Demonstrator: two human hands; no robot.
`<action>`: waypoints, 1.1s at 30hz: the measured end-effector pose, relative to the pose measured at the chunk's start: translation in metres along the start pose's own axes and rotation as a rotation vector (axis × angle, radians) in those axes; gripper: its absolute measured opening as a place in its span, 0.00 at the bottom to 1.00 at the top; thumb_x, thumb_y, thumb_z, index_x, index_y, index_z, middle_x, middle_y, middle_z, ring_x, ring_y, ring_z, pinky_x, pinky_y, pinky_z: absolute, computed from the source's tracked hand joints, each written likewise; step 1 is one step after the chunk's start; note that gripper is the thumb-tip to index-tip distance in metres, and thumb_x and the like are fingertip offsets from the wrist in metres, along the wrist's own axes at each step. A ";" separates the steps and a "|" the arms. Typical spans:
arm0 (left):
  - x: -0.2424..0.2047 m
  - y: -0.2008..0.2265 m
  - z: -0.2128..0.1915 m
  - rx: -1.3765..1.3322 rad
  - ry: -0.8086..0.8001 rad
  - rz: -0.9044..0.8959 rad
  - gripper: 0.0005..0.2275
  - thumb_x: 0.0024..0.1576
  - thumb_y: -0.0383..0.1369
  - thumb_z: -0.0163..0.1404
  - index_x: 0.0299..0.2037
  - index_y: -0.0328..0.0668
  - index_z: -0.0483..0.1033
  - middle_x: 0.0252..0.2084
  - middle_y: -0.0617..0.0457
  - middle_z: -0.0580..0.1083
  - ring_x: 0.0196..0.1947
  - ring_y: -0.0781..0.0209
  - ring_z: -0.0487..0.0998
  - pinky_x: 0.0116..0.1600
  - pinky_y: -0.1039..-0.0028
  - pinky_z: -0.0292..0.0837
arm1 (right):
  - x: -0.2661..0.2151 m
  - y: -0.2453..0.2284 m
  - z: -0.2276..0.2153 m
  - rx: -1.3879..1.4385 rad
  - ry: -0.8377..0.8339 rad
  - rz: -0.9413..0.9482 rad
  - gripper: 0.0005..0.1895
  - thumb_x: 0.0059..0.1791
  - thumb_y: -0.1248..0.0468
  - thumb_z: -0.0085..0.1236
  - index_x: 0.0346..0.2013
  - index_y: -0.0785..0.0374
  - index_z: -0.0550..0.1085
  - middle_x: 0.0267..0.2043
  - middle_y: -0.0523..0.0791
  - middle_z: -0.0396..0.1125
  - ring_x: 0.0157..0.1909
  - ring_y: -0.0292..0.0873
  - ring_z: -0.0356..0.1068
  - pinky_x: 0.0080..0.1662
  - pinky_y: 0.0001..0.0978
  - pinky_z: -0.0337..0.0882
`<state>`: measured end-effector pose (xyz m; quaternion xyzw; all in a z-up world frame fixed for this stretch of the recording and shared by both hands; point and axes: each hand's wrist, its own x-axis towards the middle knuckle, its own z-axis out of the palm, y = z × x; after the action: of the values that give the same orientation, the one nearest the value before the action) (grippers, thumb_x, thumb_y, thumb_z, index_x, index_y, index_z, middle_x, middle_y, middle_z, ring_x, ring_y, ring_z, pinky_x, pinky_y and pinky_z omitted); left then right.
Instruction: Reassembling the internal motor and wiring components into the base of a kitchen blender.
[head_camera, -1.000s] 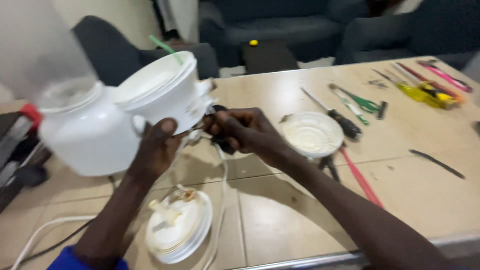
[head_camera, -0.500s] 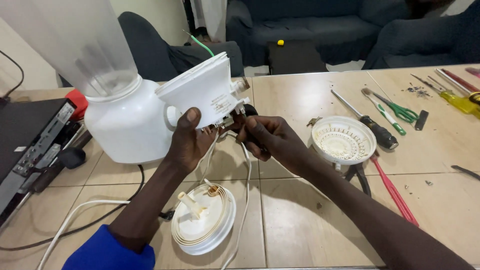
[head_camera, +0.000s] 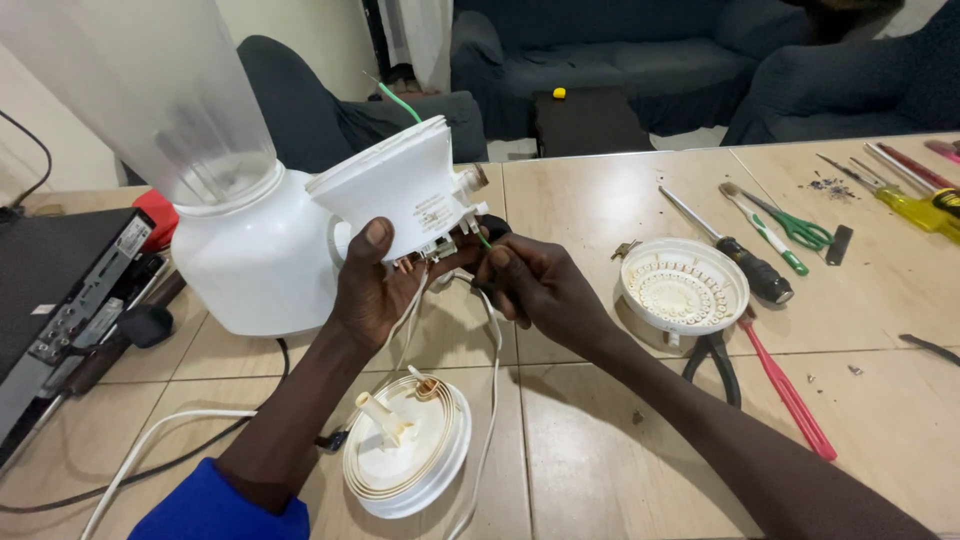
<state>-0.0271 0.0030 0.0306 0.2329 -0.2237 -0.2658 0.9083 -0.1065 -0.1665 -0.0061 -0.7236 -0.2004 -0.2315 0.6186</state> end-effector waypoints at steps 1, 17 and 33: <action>0.003 -0.001 -0.003 0.001 0.000 0.000 0.26 0.50 0.43 0.64 0.53 0.33 0.72 0.47 0.59 0.77 0.49 0.58 0.80 0.67 0.39 0.70 | -0.001 0.000 0.000 0.001 0.000 0.000 0.17 0.61 0.65 0.38 0.34 0.66 0.73 0.12 0.47 0.64 0.12 0.36 0.61 0.22 0.22 0.64; 0.029 0.010 -0.057 0.236 -0.143 0.022 0.29 0.53 0.44 0.55 0.63 0.39 0.70 0.62 0.36 0.73 0.60 0.29 0.75 0.66 0.31 0.67 | -0.003 0.017 0.000 -0.214 0.085 0.001 0.15 0.62 0.61 0.40 0.36 0.64 0.71 0.19 0.47 0.63 0.22 0.41 0.64 0.28 0.31 0.67; 0.010 0.008 -0.011 0.580 -0.065 0.122 0.38 0.46 0.24 0.46 0.72 0.42 0.50 0.71 0.41 0.60 0.68 0.40 0.64 0.64 0.36 0.71 | 0.007 0.007 -0.043 -0.832 0.148 -0.127 0.12 0.59 0.59 0.37 0.42 0.63 0.67 0.37 0.51 0.67 0.32 0.54 0.67 0.33 0.45 0.63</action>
<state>-0.0105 0.0069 0.0288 0.4599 -0.3330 -0.1430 0.8107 -0.1008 -0.2103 -0.0021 -0.8791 -0.0893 -0.3817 0.2711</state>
